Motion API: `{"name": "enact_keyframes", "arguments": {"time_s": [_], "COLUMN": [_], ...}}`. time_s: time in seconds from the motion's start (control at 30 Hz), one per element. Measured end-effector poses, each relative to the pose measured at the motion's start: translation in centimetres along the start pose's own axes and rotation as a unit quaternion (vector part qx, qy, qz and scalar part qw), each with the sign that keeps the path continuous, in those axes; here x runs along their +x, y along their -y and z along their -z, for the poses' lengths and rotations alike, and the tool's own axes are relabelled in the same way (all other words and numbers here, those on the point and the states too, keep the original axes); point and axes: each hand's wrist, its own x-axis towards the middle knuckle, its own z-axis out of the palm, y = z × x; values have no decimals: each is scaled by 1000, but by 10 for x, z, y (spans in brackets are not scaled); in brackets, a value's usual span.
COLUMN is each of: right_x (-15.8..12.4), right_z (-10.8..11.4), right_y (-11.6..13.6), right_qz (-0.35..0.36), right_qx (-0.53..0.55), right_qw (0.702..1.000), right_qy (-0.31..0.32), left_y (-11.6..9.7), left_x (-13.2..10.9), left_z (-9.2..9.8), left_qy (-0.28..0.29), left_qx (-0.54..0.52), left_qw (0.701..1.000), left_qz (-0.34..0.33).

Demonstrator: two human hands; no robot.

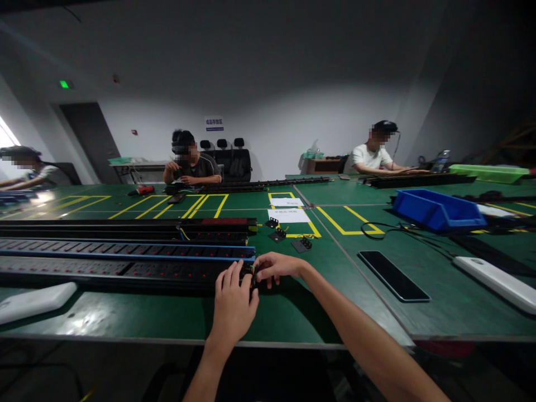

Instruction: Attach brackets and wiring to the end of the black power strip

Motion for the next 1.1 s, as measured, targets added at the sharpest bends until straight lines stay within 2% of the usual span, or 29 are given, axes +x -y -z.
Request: {"name": "enact_keyframes", "arguments": {"time_s": [0.87,1.1], "right_x": [0,1], "right_z": [-1,-1], "right_y": [1,0], "right_qz": [-2,-3], "right_qx": [-5,-2], "right_qw": [1000,1000], "right_qy": [-3,-6], "left_y": [0,-2], "left_x": [0,1], "left_z": [1,2], "left_qy": [3,22], "left_qx": [-1,-3], "left_qw": [1000,1000], "left_qz": [2,13]}}
